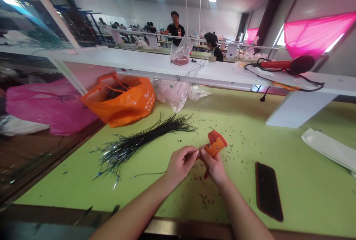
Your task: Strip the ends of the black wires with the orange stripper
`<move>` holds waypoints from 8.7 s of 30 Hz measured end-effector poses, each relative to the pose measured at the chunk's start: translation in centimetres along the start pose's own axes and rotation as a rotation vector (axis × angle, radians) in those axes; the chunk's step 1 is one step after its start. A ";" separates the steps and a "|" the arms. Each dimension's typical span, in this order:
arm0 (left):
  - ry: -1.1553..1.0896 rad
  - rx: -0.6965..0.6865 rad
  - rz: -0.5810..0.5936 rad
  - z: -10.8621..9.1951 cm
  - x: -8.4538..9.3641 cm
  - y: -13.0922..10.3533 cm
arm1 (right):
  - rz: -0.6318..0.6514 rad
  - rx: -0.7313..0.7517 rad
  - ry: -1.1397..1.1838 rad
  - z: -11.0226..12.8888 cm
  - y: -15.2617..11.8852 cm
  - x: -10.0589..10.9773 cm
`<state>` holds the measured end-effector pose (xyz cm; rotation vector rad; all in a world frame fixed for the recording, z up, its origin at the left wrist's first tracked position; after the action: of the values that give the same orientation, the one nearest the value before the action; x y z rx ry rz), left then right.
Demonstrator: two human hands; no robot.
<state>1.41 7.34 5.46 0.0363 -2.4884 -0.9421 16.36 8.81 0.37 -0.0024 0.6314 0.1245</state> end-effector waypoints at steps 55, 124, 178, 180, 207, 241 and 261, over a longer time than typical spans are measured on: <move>0.106 -0.028 0.055 0.4 -0.7 -0.5 | -0.011 -0.129 0.069 -1.3 0.0 0.5; 1.079 0.422 0.331 14.7 8.5 13.4 | 0.045 -0.090 0.050 1.8 1.6 1.0; 1.148 0.406 0.416 19.4 9.1 3.5 | 0.020 -0.068 -0.070 2.2 1.1 0.5; 1.146 0.379 0.437 19.3 9.1 3.3 | 0.023 -0.066 -0.069 2.3 1.1 0.4; 1.075 0.433 0.395 18.9 10.8 3.0 | 0.016 -0.072 -0.119 1.9 1.0 0.6; 1.019 0.335 0.613 20.0 6.6 7.6 | 0.041 -0.085 -0.171 1.8 0.8 0.3; 0.736 0.463 0.124 19.8 9.6 8.9 | 0.031 -0.089 -0.192 1.7 0.8 0.6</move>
<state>-14.64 24.55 2.25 0.3147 -1.9244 -0.2096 17.75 9.79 1.47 -0.0658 0.4337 0.1809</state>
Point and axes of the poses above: each hand's wrist, its own y-axis towards the middle knuckle, its own x-axis out of the back of the hand, z = x × y, the point moved 5 cm from there along y, towards the middle knuckle, and after that the axes turned 7 degrees about y, right-handed, at the moved point
